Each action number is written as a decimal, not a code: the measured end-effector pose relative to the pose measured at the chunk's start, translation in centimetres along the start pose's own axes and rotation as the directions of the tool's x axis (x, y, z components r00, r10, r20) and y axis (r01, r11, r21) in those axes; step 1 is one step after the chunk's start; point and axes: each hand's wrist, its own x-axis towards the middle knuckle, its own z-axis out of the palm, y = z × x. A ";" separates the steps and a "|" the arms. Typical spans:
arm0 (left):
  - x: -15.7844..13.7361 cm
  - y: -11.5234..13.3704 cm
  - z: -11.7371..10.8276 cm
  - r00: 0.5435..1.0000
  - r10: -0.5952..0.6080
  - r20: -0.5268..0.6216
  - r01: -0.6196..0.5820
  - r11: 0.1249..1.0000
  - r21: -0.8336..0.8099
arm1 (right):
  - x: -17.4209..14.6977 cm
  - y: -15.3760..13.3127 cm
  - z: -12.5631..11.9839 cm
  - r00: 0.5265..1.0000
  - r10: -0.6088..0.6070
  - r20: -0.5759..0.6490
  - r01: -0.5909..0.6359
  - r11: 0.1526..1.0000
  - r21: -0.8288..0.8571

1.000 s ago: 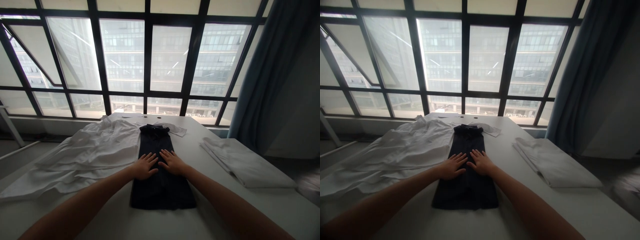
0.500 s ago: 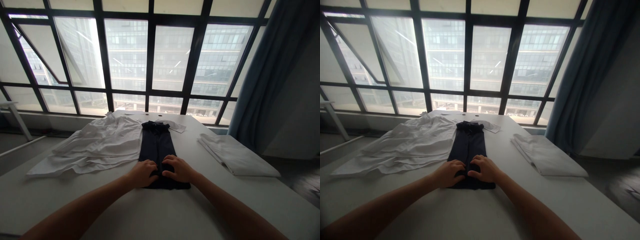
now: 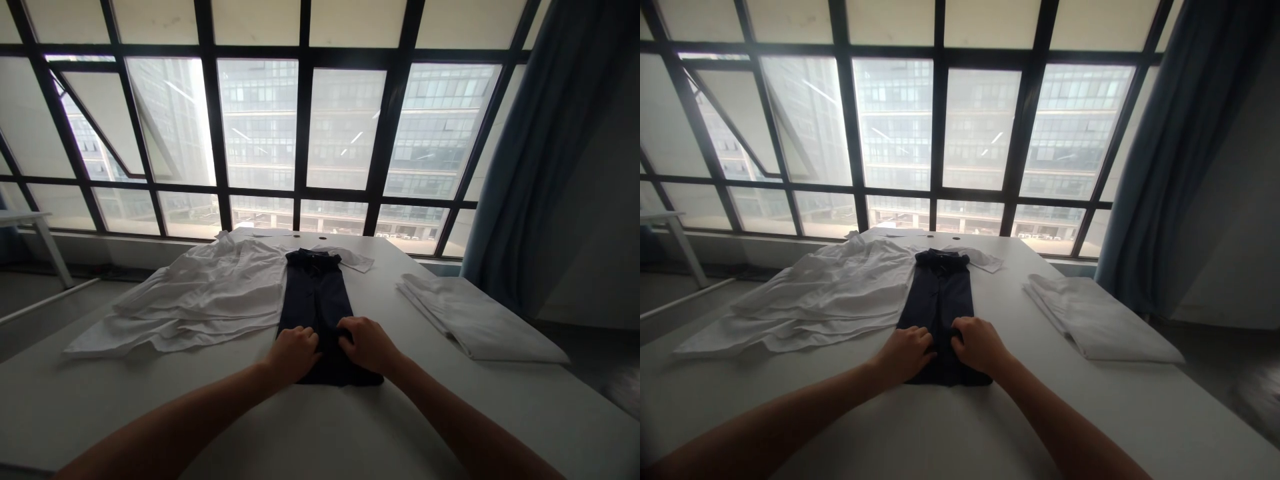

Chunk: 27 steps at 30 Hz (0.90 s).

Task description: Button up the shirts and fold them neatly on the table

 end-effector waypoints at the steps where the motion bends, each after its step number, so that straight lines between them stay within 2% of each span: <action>1: 0.0 0.1 0.0 1.000 0.018 -0.001 -0.018 1.000 0.016 | 0.0 0.0 -0.1 1.000 0.008 -0.005 -0.008 1.000 -0.001; 6: -0.5 -0.6 -1.0 0.993 0.105 -0.043 -0.105 0.994 0.015 | -0.4 0.3 -0.6 0.999 0.007 0.045 -0.007 1.000 0.012; 11: -1.6 -1.1 -2.0 0.980 0.161 -0.113 -0.172 0.981 -0.094 | -0.8 0.3 -1.0 0.996 -0.004 0.094 -0.005 0.996 0.092; 15: -2.0 -0.4 -1.6 0.977 0.204 -0.061 -0.212 0.957 -0.197 | -0.9 0.2 -1.3 0.994 -0.024 0.111 0.005 0.985 0.172; 21: -1.8 -0.5 -1.6 0.972 0.234 -0.020 -0.223 0.894 -0.388 | -0.9 0.6 -1.2 0.999 -0.047 0.027 0.036 0.946 0.323; 24: -1.6 -1.3 -1.7 0.982 0.190 -0.006 -0.177 0.903 -0.391 | -1.1 0.5 -1.0 0.997 -0.074 0.039 0.052 0.912 0.407; 27: -1.3 -2.5 -1.6 1.000 0.011 -0.009 -0.013 0.957 -0.289 | -1.4 0.1 -0.8 0.956 -0.186 0.226 0.066 0.890 0.452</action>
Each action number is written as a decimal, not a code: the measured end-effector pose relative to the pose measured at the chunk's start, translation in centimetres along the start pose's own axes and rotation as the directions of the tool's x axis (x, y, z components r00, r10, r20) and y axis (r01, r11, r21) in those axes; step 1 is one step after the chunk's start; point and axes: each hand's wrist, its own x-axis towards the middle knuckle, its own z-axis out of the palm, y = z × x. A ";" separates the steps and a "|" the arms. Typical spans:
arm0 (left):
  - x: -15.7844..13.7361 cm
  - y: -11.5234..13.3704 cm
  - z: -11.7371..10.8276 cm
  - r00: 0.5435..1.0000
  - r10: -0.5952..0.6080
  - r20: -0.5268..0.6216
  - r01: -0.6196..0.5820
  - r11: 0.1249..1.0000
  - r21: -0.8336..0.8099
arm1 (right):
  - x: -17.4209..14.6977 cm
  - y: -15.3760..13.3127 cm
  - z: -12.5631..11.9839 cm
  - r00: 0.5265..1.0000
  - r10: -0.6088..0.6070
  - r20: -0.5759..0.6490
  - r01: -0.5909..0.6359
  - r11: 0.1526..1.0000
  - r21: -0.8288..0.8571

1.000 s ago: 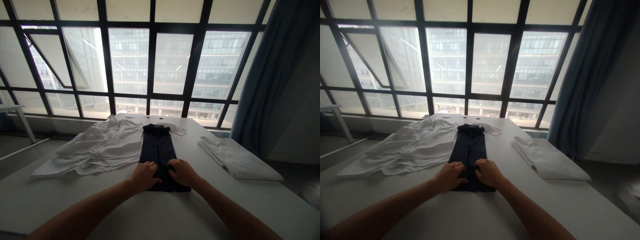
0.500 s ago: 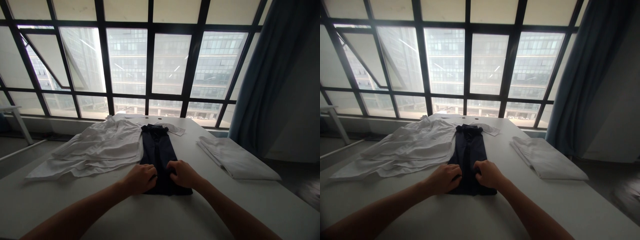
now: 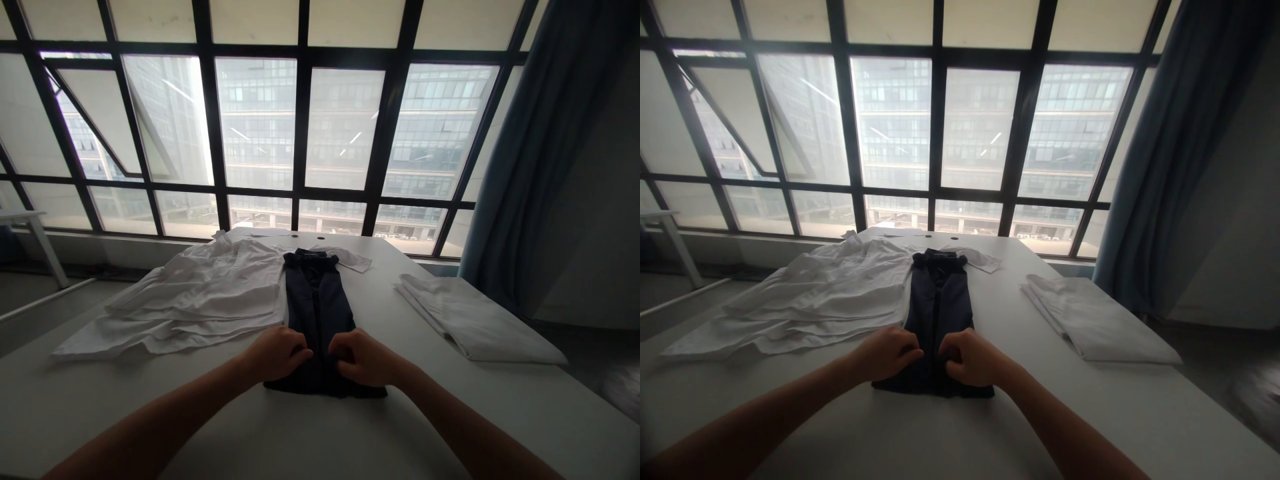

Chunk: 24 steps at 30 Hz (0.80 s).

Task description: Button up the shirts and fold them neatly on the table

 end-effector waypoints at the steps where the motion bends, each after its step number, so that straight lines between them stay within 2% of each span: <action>1: 0.1 -0.5 0.0 0.997 -0.079 -0.021 0.080 0.996 0.034 | 0.0 -0.1 0.1 0.997 0.001 0.076 0.000 1.000 -0.006; 3: 0.2 -1.5 -0.1 0.969 -0.243 -0.054 0.247 0.966 0.077 | 0.1 -0.3 0.4 0.992 0.017 0.125 -0.011 0.999 -0.046; 5: 0.2 -2.3 -0.1 0.932 -0.360 -0.045 0.362 0.930 0.065 | 0.4 -0.6 0.7 1.000 0.011 0.024 -0.008 0.992 -0.122; 7: 0.1 -2.8 -0.2 0.914 -0.406 0.009 0.406 0.914 -0.021 | 0.9 -0.8 1.2 0.996 -0.051 -0.074 0.032 0.973 -0.228; 10: -0.3 -2.8 -0.4 0.917 -0.388 0.093 0.399 0.899 -0.183 | 1.4 -0.9 2.2 0.983 -0.175 -0.061 0.143 0.925 -0.353; 12: -0.4 -2.6 -0.7 0.926 -0.363 0.106 0.377 0.898 -0.228 | 1.7 -0.7 2.7 0.970 -0.240 -0.044 0.207 0.904 -0.373; 14: -0.6 -2.3 -1.3 0.926 -0.357 0.126 0.378 0.889 -0.258 | 1.8 -0.3 3.0 0.952 -0.297 -0.076 0.250 0.896 -0.365; 17: -0.7 -2.3 -2.3 0.868 -0.409 0.284 0.491 0.793 -0.361 | 1.8 0.2 3.2 0.931 -0.329 -0.160 0.262 0.903 -0.340; 20: -0.8 -2.7 -2.7 0.780 -0.414 0.469 0.600 0.708 -0.372 | 1.6 0.3 3.1 0.927 -0.344 -0.147 0.281 0.899 -0.335; 22: -1.0 -3.1 -2.7 0.751 -0.404 0.522 0.599 0.749 -0.282 | 1.5 0.2 3.0 0.926 -0.367 -0.093 0.317 0.885 -0.340; 23: -1.1 -3.1 -2.6 0.767 -0.402 0.499 0.562 0.796 -0.223 | 1.5 0.1 3.0 0.922 -0.379 -0.073 0.334 0.878 -0.344; 24: -1.2 -3.0 -2.5 0.812 -0.395 0.429 0.500 0.851 -0.161 | 1.4 0.0 3.0 0.918 -0.392 -0.063 0.348 0.871 -0.348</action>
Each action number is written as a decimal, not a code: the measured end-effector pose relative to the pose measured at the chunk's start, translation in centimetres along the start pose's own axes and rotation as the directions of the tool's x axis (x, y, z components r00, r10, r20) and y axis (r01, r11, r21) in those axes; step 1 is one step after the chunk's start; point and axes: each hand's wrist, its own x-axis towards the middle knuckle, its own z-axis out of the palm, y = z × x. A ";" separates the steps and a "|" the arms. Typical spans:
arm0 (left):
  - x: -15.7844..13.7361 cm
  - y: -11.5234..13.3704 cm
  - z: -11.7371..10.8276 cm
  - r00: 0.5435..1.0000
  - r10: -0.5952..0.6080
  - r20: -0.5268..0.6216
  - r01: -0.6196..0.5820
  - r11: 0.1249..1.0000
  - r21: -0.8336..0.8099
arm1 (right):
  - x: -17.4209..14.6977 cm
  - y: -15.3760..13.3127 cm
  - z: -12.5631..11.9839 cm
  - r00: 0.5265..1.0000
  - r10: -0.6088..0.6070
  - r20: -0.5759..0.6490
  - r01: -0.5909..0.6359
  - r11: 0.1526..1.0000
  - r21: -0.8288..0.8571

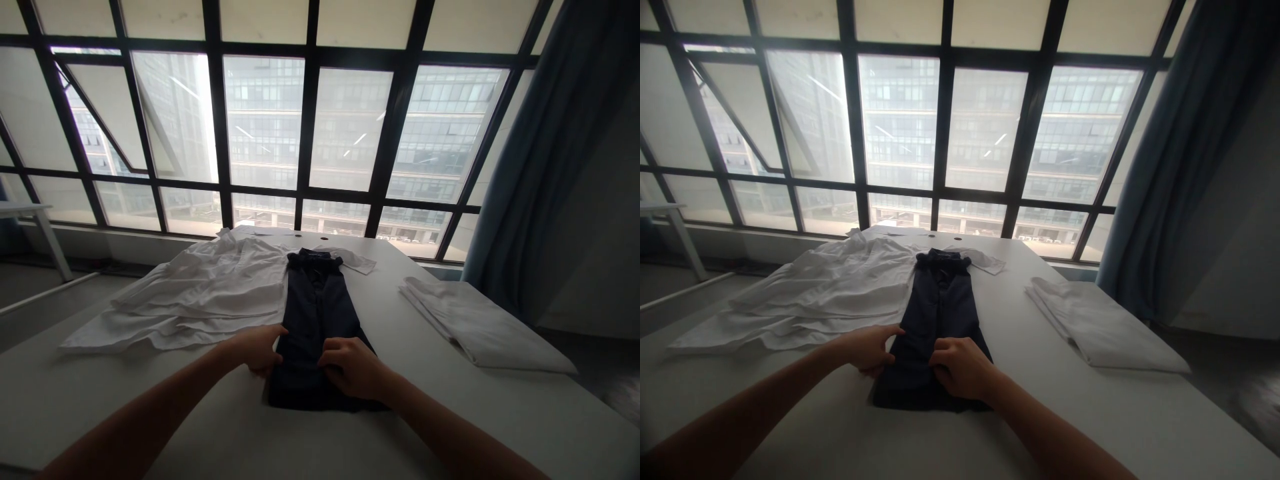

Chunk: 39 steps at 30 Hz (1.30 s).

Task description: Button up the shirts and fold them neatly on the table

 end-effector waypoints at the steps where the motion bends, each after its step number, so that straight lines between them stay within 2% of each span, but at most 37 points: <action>1: 0.0 0.1 0.2 0.992 0.071 -0.106 -0.061 0.993 0.097 | 0.0 -0.1 0.0 1.000 -0.015 -0.002 0.015 1.000 -0.003; 2: 0.0 0.3 0.4 0.962 0.165 -0.219 -0.125 0.975 0.186 | 0.0 -0.2 0.0 1.000 -0.027 -0.004 0.027 1.000 -0.004; 4: 0.1 0.9 1.1 0.850 0.373 -0.373 -0.265 0.913 0.310 | -0.1 -0.3 0.0 0.998 -0.056 0.010 0.056 0.998 0.001; 6: 0.6 1.3 2.1 0.753 0.547 -0.365 -0.426 0.829 0.363 | -0.2 -0.1 0.0 0.996 -0.081 0.046 0.080 0.996 0.032; 8: 1.2 1.3 3.1 0.705 0.661 -0.257 -0.556 0.740 0.379 | -0.2 0.3 0.0 0.998 -0.056 0.026 0.055 0.997 0.060; 10: 1.8 1.0 3.9 0.709 0.693 -0.133 -0.613 0.698 0.369 | -0.1 1.2 0.1 0.996 0.059 -0.067 -0.056 0.997 0.052; 12: 2.1 0.6 4.4 0.734 0.677 -0.053 -0.620 0.701 0.351 | 0.0 2.3 0.4 0.969 0.216 -0.118 -0.216 0.976 0.015; 14: 2.1 0.4 4.7 0.753 0.658 -0.018 -0.614 0.711 0.343 | 0.0 3.4 0.8 0.942 0.336 -0.017 -0.337 0.941 -0.018; 16: 1.9 0.5 4.8 0.763 0.647 0.002 -0.609 0.716 0.341 | -0.2 4.0 1.1 0.910 0.389 0.142 -0.388 0.921 -0.039; 18: 1.5 0.7 4.9 0.770 0.638 0.017 -0.607 0.723 0.332 | -0.6 3.9 1.3 0.886 0.397 0.237 -0.399 0.916 -0.042; 22: 0.4 1.1 5.1 0.777 0.625 0.070 -0.612 0.726 0.312 | -1.7 2.5 1.2 0.881 0.385 0.274 -0.389 0.920 -0.040; 25: -0.5 1.9 5.2 0.784 0.616 0.072 -0.600 0.725 0.338 | -2.1 1.5 1.0 0.882 0.386 0.271 -0.389 0.920 -0.046; 29: -1.1 3.5 5.0 0.783 0.622 -0.012 -0.540 0.689 0.484 | -2.0 1.4 -0.1 0.899 0.378 0.220 -0.374 0.925 -0.063; 33: -0.9 4.5 4.8 0.736 0.677 -0.032 -0.513 0.588 0.626 | -1.4 2.6 -1.6 0.927 0.330 0.180 -0.329 0.944 -0.035; 35: -0.7 4.6 4.5 0.714 0.700 -0.030 -0.547 0.583 0.601 | -1.0 3.1 -2.1 0.937 0.291 0.191 -0.292 0.956 -0.023; 39: -0.9 4.7 3.7 0.710 0.704 0.009 -0.638 0.638 0.431 | -0.3 2.8 -2.8 0.940 0.201 0.276 -0.201 0.979 -0.028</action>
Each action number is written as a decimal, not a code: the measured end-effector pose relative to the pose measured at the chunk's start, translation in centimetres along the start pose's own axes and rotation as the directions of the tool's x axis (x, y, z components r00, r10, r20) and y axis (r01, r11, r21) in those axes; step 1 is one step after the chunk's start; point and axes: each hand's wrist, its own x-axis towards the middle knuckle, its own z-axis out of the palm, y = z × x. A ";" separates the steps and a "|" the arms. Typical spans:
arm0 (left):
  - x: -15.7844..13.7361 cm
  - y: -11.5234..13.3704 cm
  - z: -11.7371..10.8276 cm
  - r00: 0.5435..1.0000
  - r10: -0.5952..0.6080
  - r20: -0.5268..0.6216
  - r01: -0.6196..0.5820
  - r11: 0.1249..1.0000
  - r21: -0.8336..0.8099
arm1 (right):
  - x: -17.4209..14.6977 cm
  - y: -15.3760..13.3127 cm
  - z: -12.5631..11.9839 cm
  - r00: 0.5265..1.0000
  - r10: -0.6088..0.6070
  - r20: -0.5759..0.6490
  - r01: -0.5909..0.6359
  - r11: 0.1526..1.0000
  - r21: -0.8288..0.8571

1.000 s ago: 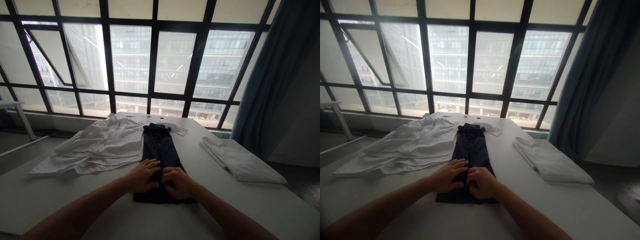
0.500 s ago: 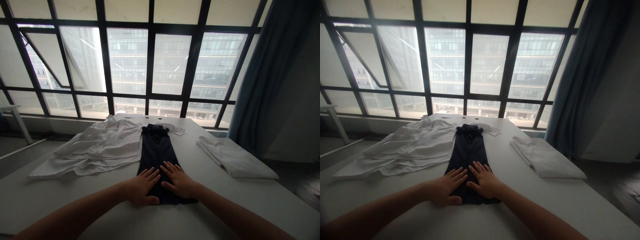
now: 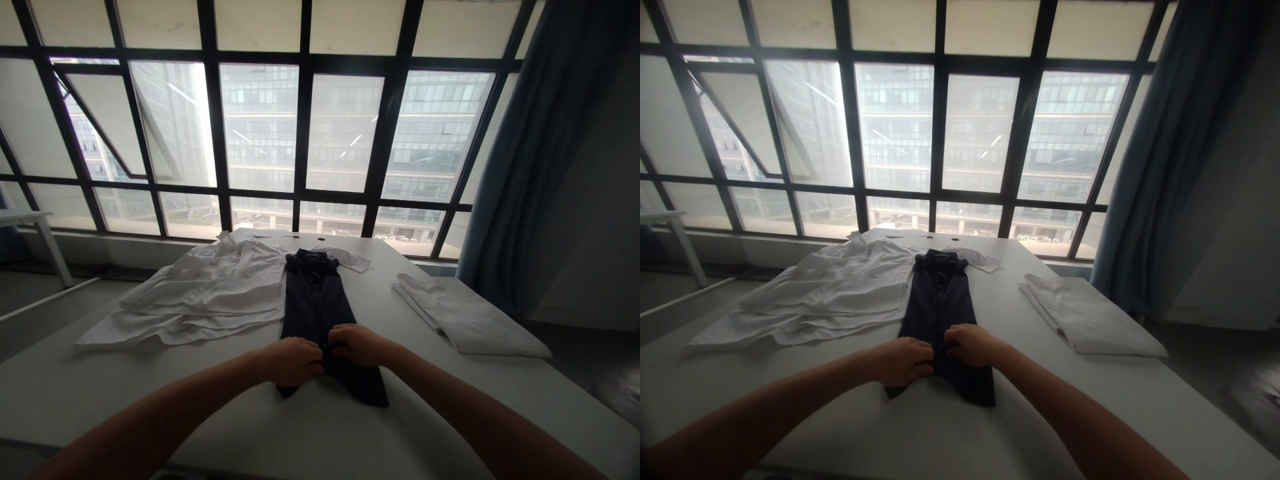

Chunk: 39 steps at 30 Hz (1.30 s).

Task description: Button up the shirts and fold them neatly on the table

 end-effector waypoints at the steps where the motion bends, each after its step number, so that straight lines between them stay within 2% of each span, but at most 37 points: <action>1: -0.1 0.2 -0.3 1.000 0.019 0.019 -0.018 0.998 -0.054 | 0.0 -0.4 -0.2 0.999 -0.004 0.045 0.004 1.000 0.007; 3: -0.6 1.1 -0.8 0.995 0.067 0.073 -0.055 0.986 -0.154 | -0.4 -1.7 -0.7 0.986 -0.001 0.166 -0.008 0.999 0.051; 5: -1.0 2.5 -1.1 0.982 0.133 0.137 -0.096 0.964 -0.249 | -0.9 -3.2 -1.0 0.951 -0.033 0.308 -0.002 0.994 0.113; 7: -1.4 3.9 -1.2 0.951 0.231 0.203 -0.145 0.919 -0.365 | -1.3 -4.5 -1.3 0.888 -0.099 0.449 0.016 0.983 0.184; 8: -1.4 4.3 -1.3 0.926 0.288 0.245 -0.159 0.884 -0.440 | -1.3 -4.9 -1.4 0.841 -0.131 0.525 0.006 0.972 0.235; 10: -1.0 4.3 -1.5 0.867 0.362 0.343 -0.104 0.804 -0.585 | -0.9 -4.9 -1.9 0.756 -0.162 0.634 -0.076 0.941 0.331; 11: -0.6 3.8 -1.7 0.861 0.343 0.376 -0.038 0.780 -0.625 | -0.4 -4.3 -2.2 0.756 -0.139 0.640 -0.119 0.932 0.342; 12: -0.1 2.8 -1.9 0.881 0.274 0.385 0.032 0.778 -0.627 | 0.2 -3.5 -2.5 0.794 -0.081 0.603 -0.144 0.938 0.316; 13: 0.5 1.5 -2.1 0.917 0.151 0.369 0.110 0.794 -0.598 | 0.8 -2.4 -2.7 0.864 0.013 0.503 -0.157 0.957 0.244; 14: 1.3 -0.2 -2.1 0.961 -0.017 0.275 0.167 0.830 -0.532 | 1.5 -1.1 -2.8 0.932 0.113 0.344 -0.163 0.979 0.120; 15: 2.0 -2.0 -2.1 0.977 -0.155 0.150 0.205 0.879 -0.430 | 2.2 0.4 -2.9 0.966 0.200 0.162 -0.200 0.980 -0.013; 16: 2.8 -3.9 -1.8 0.960 -0.279 0.006 0.266 0.909 -0.321 | 2.9 1.8 -2.7 0.967 0.255 0.021 -0.251 0.962 -0.109; 17: 3.4 -5.8 -1.4 0.927 -0.359 -0.109 0.328 0.917 -0.227 | 3.6 3.2 -2.5 0.959 0.276 -0.059 -0.282 0.946 -0.161; 18: 4.1 -7.5 -0.9 0.904 -0.392 -0.173 0.370 0.918 -0.145 | 4.2 4.6 -2.1 0.954 0.282 -0.105 -0.297 0.939 -0.172; 21: 5.8 -11.6 1.1 0.879 -0.467 -0.097 0.466 0.884 -0.036 | 6.0 7.9 -0.8 0.949 0.296 -0.109 -0.307 0.946 -0.104; 25: 8.2 -14.9 2.7 0.837 -0.546 -0.033 0.547 0.837 0.003 | 8.3 11.6 0.6 0.919 0.381 -0.099 -0.387 0.921 -0.049; 30: 11.4 -19.1 2.6 0.801 -0.597 -0.052 0.598 0.801 0.017 | 11.1 15.7 1.2 0.873 0.469 -0.134 -0.476 0.879 -0.024; 35: 14.1 -23.6 2.4 0.780 -0.626 -0.022 0.626 0.780 -0.017 | 13.8 19.2 1.5 0.874 0.474 -0.107 -0.478 0.878 -0.021; 39: 15.6 -26.7 2.8 0.773 -0.630 -0.076 0.627 0.776 -0.063 | 15.6 21.8 1.9 0.857 0.502 -0.121 -0.504 0.864 0.016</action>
